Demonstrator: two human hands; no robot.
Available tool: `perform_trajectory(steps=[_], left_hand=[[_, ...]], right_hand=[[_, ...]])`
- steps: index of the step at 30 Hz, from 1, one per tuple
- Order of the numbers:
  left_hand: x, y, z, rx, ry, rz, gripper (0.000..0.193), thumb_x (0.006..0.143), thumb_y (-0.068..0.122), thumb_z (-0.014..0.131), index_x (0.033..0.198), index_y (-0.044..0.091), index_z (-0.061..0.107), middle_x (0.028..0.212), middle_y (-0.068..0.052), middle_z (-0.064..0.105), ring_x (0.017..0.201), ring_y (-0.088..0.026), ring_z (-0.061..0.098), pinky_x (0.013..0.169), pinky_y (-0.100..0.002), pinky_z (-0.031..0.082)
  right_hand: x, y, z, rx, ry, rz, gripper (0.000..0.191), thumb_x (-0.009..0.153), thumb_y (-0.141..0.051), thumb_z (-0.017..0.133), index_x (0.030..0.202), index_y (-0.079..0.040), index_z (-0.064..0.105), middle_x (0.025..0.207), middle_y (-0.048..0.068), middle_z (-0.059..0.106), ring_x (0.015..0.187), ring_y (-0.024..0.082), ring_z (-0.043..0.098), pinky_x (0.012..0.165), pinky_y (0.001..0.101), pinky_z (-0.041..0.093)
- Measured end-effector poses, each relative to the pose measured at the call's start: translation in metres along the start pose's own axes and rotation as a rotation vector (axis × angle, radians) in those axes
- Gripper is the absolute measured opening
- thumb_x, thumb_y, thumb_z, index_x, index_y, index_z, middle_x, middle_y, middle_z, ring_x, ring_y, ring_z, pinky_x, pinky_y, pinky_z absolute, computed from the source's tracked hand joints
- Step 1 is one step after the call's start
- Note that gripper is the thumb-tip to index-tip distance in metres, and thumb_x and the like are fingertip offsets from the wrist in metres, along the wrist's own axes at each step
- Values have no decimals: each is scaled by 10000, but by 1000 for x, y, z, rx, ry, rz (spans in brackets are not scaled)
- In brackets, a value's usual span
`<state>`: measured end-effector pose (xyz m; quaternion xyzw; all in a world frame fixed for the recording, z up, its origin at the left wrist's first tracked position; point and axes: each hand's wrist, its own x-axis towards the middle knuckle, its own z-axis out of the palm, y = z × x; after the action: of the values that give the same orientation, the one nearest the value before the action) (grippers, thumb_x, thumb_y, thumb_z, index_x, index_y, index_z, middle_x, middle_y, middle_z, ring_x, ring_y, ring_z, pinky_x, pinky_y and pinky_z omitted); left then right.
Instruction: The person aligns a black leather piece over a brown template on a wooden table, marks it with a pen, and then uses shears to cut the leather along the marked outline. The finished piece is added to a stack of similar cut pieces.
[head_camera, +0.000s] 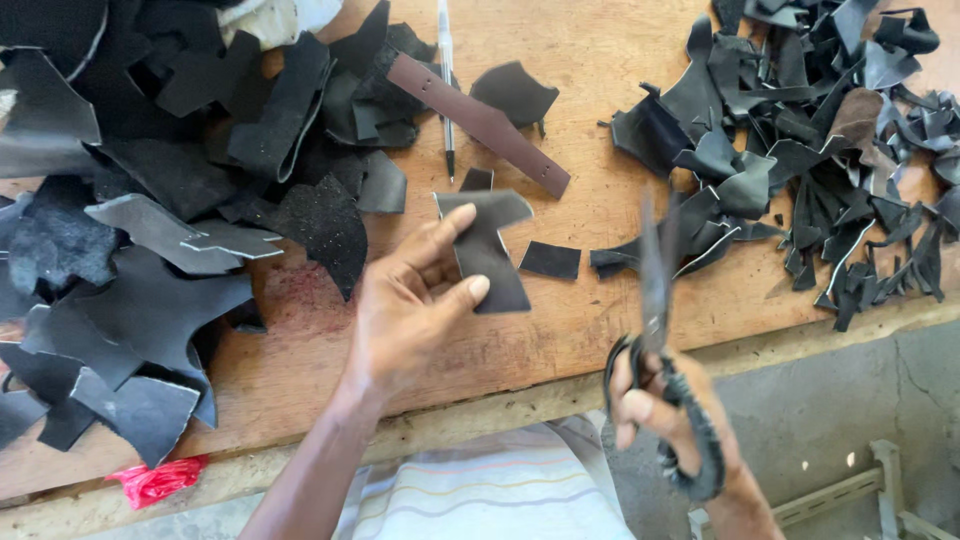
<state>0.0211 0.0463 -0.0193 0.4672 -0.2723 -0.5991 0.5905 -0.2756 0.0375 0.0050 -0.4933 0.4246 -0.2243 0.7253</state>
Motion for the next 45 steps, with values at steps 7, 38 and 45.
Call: perform_trajectory(steps=[7, 38, 45], left_hand=[[15, 2, 10, 47, 79, -116, 486, 834, -96, 727, 1310, -19, 666, 1124, -92, 729, 973, -138, 693, 846, -294, 616], [31, -10, 19, 101, -101, -125, 564, 830, -78, 714, 1374, -33, 571, 1183, -86, 695, 1056, -122, 687, 911, -275, 609], [23, -8, 27, 121, -127, -85, 567, 843, -69, 708, 1388, -26, 562, 1227, -83, 684, 1081, -120, 685, 937, -275, 609]], right_hand=[[-26, -5, 33, -153, -1, 393, 289, 865, -279, 696, 869, -7, 599, 668, 55, 545, 631, 165, 621, 593, 307, 502], [-16, -7, 47, -277, -90, 303, 428, 896, -438, 702, 885, -34, 559, 692, 63, 546, 633, 144, 590, 566, 307, 539], [-9, -7, 46, -250, -84, 326, 475, 895, -491, 673, 871, -32, 553, 702, 37, 552, 626, 124, 638, 548, 286, 561]])
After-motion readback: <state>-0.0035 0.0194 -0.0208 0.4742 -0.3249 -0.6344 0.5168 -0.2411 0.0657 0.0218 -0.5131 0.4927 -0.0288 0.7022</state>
